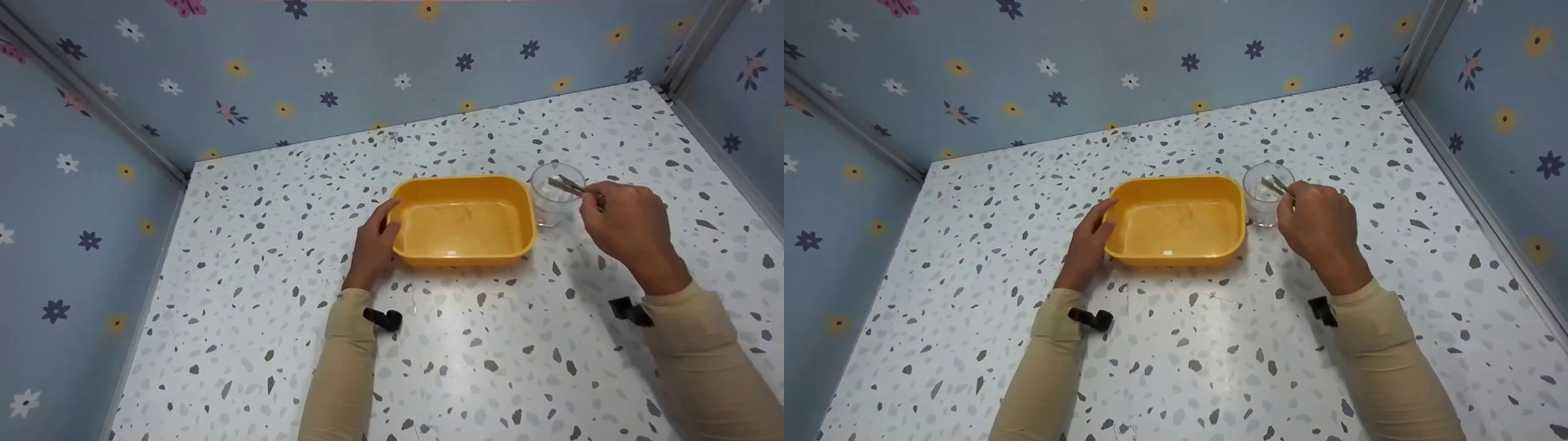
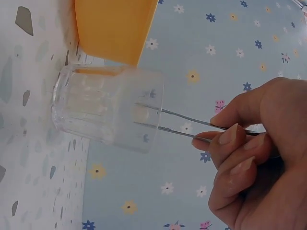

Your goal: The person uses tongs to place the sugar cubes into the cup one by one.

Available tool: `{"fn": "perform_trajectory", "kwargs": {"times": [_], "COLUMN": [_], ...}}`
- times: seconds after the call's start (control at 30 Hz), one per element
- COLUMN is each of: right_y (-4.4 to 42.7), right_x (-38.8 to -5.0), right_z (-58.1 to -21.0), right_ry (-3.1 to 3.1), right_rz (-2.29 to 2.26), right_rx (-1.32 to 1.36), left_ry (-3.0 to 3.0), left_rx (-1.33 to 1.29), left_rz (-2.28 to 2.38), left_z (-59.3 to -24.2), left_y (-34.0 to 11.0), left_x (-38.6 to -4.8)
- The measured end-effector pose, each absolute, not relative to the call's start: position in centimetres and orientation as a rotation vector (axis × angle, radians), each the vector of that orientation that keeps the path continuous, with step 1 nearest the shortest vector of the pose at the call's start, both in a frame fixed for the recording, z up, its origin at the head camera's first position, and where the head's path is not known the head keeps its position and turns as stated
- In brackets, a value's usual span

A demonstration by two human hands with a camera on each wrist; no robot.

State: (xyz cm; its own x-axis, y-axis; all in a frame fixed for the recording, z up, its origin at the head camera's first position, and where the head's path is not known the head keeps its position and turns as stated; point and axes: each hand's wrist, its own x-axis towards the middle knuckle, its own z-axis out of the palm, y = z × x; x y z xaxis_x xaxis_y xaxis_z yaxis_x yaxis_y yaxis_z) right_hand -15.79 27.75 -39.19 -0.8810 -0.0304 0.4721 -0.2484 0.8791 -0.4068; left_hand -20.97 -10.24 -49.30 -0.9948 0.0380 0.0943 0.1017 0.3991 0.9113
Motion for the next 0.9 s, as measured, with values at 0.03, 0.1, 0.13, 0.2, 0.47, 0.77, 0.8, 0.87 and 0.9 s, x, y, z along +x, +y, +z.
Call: {"fn": "perform_trajectory", "kwargs": {"times": [0.03,0.1,0.13,0.2,0.47,0.77,0.8,0.87,0.9], "right_y": [27.8,27.8,27.8,27.8,27.8,27.3,27.2,27.1,27.1], "right_x": [-15.8,-15.9,-16.0,-16.0,-15.7,-15.1,-15.1,-15.0,-15.0], "right_z": [-39.3,-39.4,-39.5,-39.6,-39.6,-38.7,-38.7,-38.6,-38.6], "right_ry": [-2.593,-2.605,-2.611,-2.616,-2.642,-2.605,-2.601,-2.596,-2.595], "right_rz": [0.645,0.643,0.645,0.646,0.634,0.631,0.633,0.629,0.626], "right_rx": [0.199,0.192,0.189,0.19,0.196,0.2,0.206,0.217,0.222], "left_ry": [-2.576,-2.575,-2.575,-2.58,-2.58,-2.584,-2.581,-2.574,-2.568], "left_rx": [-0.131,-0.135,-0.132,-0.126,-0.137,-0.128,-0.123,-0.119,-0.119], "left_rz": [-1.683,-1.678,-1.673,-1.665,-1.692,-1.69,-1.692,-1.699,-1.702], "left_z": [-49.3,-49.2,-49.2,-49.2,-49.3,-49.2,-49.2,-49.3,-49.3], "left_y": [-10.3,-10.3,-10.3,-10.3,-10.2,-10.2,-10.2,-10.2,-10.1], "left_x": [-21.0,-20.9,-20.9,-20.9,-20.7,-20.8,-20.8,-20.8,-20.8]}}
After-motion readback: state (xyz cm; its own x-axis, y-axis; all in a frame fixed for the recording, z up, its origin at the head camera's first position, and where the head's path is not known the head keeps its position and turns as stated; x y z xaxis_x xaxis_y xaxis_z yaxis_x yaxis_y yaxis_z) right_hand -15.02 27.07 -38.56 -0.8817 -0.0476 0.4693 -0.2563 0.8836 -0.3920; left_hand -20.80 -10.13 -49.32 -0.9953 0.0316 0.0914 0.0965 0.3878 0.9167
